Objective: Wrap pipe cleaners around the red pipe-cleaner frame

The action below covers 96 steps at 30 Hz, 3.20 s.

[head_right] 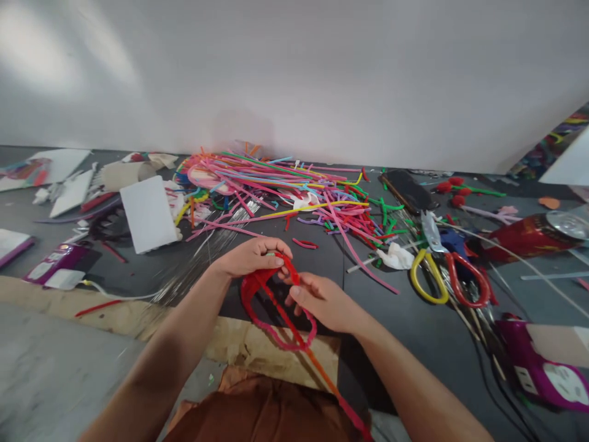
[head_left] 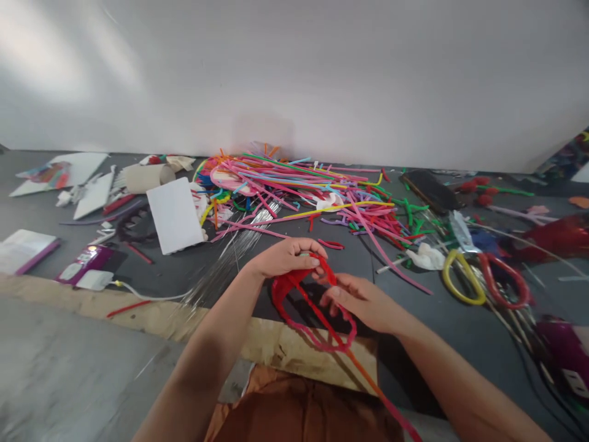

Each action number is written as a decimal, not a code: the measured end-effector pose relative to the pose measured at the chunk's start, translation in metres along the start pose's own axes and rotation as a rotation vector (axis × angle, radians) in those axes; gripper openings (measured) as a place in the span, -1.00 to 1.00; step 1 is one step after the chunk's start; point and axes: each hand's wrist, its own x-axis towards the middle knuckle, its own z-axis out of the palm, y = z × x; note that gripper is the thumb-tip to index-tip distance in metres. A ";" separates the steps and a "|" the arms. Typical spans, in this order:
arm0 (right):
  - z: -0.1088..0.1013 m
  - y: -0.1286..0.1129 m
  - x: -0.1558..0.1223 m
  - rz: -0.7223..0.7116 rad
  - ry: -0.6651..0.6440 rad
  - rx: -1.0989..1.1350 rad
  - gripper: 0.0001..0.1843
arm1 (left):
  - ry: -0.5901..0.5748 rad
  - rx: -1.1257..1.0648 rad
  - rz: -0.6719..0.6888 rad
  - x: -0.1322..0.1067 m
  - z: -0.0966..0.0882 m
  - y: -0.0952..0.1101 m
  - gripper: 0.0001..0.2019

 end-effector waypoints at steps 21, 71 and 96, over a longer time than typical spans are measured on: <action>-0.012 0.018 0.005 0.025 0.160 0.367 -0.65 | -0.046 0.604 -0.028 0.009 0.021 0.006 -0.80; -0.013 0.018 0.008 0.037 0.172 0.348 -0.65 | -0.057 0.538 -0.058 0.012 0.018 -0.001 -0.76; -0.014 0.018 0.007 0.035 0.150 0.332 -0.64 | -0.064 0.525 -0.065 0.013 0.019 0.001 -0.78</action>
